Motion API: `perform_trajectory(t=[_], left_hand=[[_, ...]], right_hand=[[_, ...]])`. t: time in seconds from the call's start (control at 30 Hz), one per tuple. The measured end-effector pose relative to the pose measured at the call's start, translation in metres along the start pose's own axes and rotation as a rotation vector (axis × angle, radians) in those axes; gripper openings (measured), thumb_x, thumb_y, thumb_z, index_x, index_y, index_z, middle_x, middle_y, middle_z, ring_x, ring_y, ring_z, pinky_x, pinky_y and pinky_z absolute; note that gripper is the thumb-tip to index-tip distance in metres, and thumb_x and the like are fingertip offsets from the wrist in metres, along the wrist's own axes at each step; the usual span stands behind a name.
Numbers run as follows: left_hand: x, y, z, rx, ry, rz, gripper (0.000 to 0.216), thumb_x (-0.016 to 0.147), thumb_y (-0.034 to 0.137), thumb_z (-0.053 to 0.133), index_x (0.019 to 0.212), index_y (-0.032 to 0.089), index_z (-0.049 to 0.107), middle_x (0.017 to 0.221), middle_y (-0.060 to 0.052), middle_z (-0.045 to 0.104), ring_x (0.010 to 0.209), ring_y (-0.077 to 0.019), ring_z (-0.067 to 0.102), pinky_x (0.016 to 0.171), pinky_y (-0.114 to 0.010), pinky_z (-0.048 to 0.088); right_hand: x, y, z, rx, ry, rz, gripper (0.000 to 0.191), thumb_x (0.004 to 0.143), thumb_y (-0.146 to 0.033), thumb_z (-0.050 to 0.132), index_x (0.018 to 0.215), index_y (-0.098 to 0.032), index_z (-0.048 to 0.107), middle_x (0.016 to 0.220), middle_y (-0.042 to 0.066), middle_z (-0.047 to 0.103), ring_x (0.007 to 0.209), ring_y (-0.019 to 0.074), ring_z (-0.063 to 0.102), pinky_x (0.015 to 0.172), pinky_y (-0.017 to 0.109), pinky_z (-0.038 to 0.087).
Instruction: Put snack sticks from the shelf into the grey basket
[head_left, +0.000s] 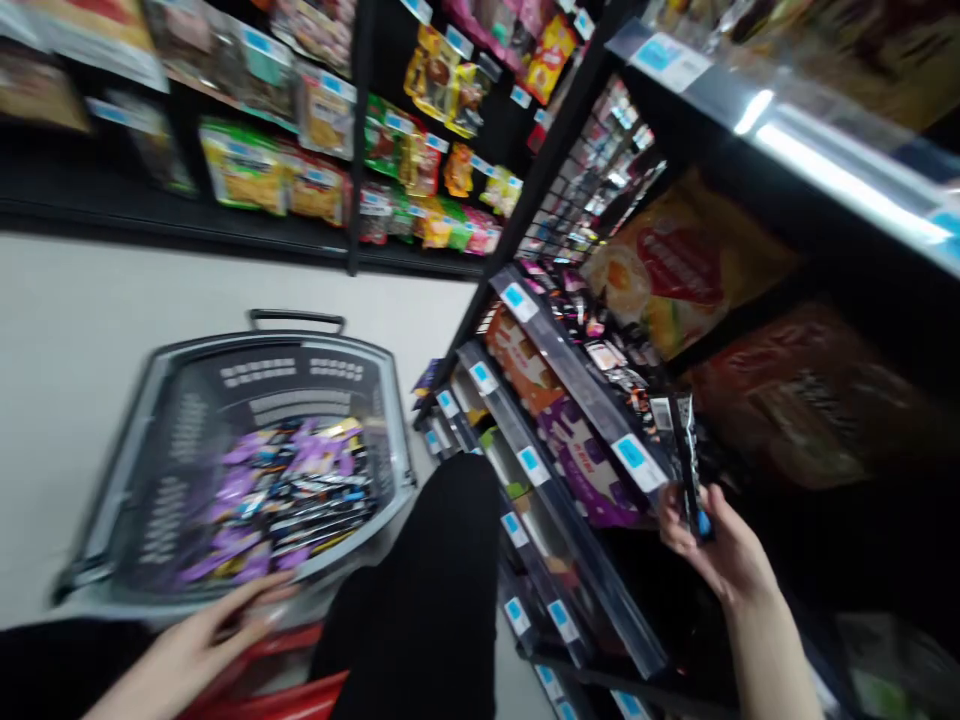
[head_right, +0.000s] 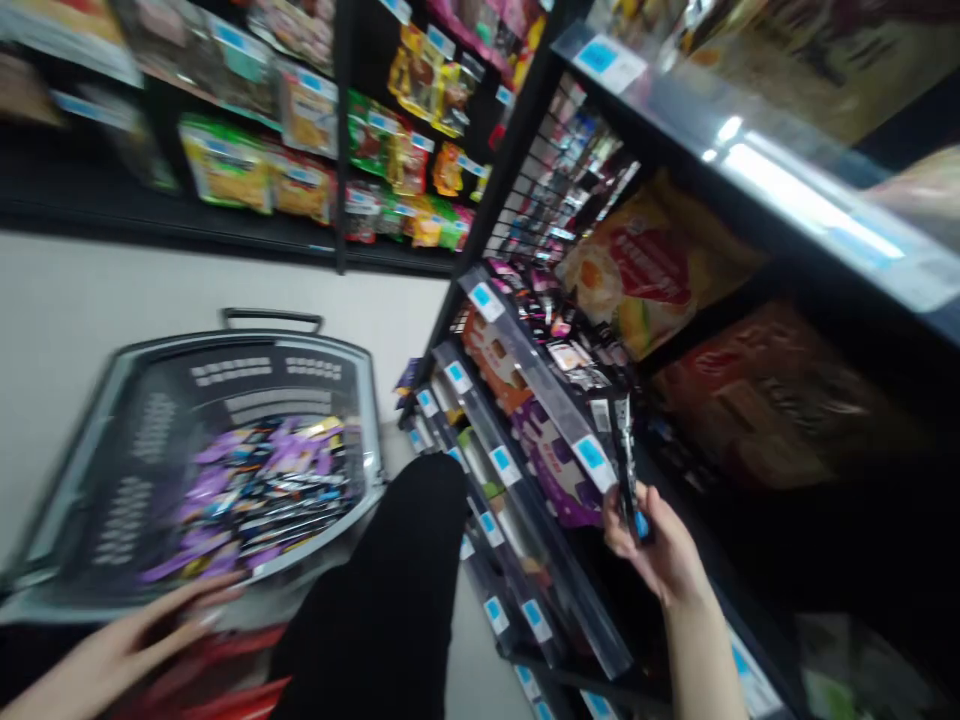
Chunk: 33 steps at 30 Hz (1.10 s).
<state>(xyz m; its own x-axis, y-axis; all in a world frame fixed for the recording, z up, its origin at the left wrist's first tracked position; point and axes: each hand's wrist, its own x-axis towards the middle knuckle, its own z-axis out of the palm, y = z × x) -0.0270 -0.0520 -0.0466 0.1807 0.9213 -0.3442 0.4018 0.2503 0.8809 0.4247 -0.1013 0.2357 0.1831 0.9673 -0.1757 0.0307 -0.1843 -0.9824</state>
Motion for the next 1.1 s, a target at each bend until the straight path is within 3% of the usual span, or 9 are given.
perform_trajectory(t=[0.03, 0.1, 0.23, 0.37, 0.5, 0.6, 0.73, 0.87, 1.1], left_hand=[[-0.010, 0.017, -0.001, -0.219, -0.076, -0.038, 0.041, 0.061, 0.067, 0.057, 0.092, 0.041, 0.066, 0.102, 0.011, 0.070, 0.105, -0.0241, 0.060, 0.091, -0.037, 0.044], [-0.027, 0.042, -0.002, -0.594, -0.156, -0.129, 0.050, 0.063, 0.061, 0.062, 0.103, 0.031, 0.064, 0.109, -0.002, 0.068, 0.098, -0.0265, 0.062, 0.086, -0.040, 0.047], [-0.043, 0.052, -0.006, -1.030, -0.167, 0.083, 0.069, 0.065, 0.059, 0.062, 0.121, 0.020, 0.052, 0.113, -0.015, 0.062, 0.100, -0.0284, 0.059, 0.085, -0.045, 0.047], [-0.055, 0.036, -0.017, -1.024, -0.095, 0.124, 0.079, 0.065, 0.053, 0.066, 0.132, 0.021, 0.037, 0.100, -0.013, 0.063, 0.094, -0.0298, 0.061, 0.067, -0.040, 0.054], [-0.056, 0.030, -0.021, -0.787, 0.011, -0.058, 0.077, 0.063, 0.042, 0.072, 0.129, 0.018, 0.038, 0.085, -0.007, 0.066, 0.068, -0.0241, 0.068, 0.054, -0.030, 0.053], [-0.049, 0.027, -0.020, -0.713, 0.095, -0.123, 0.061, 0.063, 0.039, 0.073, 0.113, 0.015, 0.049, 0.078, -0.004, 0.066, 0.061, -0.0213, 0.068, 0.054, -0.030, 0.054], [-0.041, 0.023, -0.020, -0.721, 0.186, -0.135, 0.051, 0.062, 0.038, 0.074, 0.102, 0.016, 0.052, 0.080, -0.001, 0.066, 0.059, -0.0188, 0.067, 0.056, -0.031, 0.055], [-0.037, 0.024, -0.021, -0.720, 0.211, -0.155, 0.047, 0.063, 0.040, 0.072, 0.099, 0.015, 0.055, 0.077, -0.002, 0.067, 0.062, -0.0213, 0.068, 0.057, -0.032, 0.055], [-0.034, 0.024, -0.013, -0.729, 0.171, -0.165, 0.048, 0.058, 0.033, 0.077, 0.100, 0.013, 0.064, 0.060, 0.000, 0.067, 0.063, -0.0196, 0.067, 0.067, -0.035, 0.055]], right_hand=[[0.001, 0.011, 0.023, 0.053, -0.118, 0.078, 0.049, 0.067, -0.063, 0.060, 0.085, -0.017, 0.059, 0.068, 0.001, 0.048, 0.045, 0.0065, 0.032, 0.042, 0.023, 0.026], [0.010, 0.038, 0.069, 0.085, -0.369, 0.223, 0.053, 0.062, -0.061, 0.066, 0.090, -0.017, 0.060, 0.064, -0.001, 0.047, 0.042, 0.0052, 0.031, 0.040, 0.021, 0.023], [0.042, 0.103, 0.160, -0.032, -0.863, 0.367, 0.040, 0.071, -0.049, 0.065, 0.088, -0.013, 0.061, 0.053, -0.004, 0.048, 0.036, 0.0061, 0.042, 0.039, 0.020, 0.027], [0.065, 0.151, 0.231, -0.166, -1.104, 0.401, 0.037, 0.072, -0.049, 0.064, 0.081, -0.012, 0.061, 0.052, -0.003, 0.056, 0.043, 0.0102, 0.054, 0.045, 0.020, 0.038], [0.078, 0.181, 0.258, -0.234, -1.285, 0.450, 0.037, 0.074, -0.049, 0.061, 0.068, -0.013, 0.058, 0.054, 0.001, 0.062, 0.043, 0.0106, 0.055, 0.045, 0.021, 0.040], [0.085, 0.200, 0.260, -0.219, -1.260, 0.448, 0.036, 0.074, -0.049, 0.061, 0.069, -0.013, 0.058, 0.064, 0.005, 0.067, 0.045, 0.0112, 0.057, 0.045, 0.022, 0.041], [0.094, 0.215, 0.259, -0.232, -1.003, 0.382, 0.037, 0.069, -0.048, 0.066, 0.083, -0.014, 0.060, 0.070, 0.003, 0.066, 0.051, 0.0151, 0.062, 0.043, 0.023, 0.043], [0.100, 0.215, 0.259, -0.183, -0.834, 0.286, 0.043, 0.069, -0.045, 0.067, 0.099, -0.016, 0.056, 0.066, -0.001, 0.062, 0.053, 0.0168, 0.064, 0.046, 0.025, 0.046], [0.099, 0.206, 0.259, -0.144, -0.797, 0.184, 0.044, 0.071, -0.044, 0.065, 0.105, -0.018, 0.059, 0.062, 0.000, 0.062, 0.048, 0.0139, 0.056, 0.046, 0.026, 0.044]])
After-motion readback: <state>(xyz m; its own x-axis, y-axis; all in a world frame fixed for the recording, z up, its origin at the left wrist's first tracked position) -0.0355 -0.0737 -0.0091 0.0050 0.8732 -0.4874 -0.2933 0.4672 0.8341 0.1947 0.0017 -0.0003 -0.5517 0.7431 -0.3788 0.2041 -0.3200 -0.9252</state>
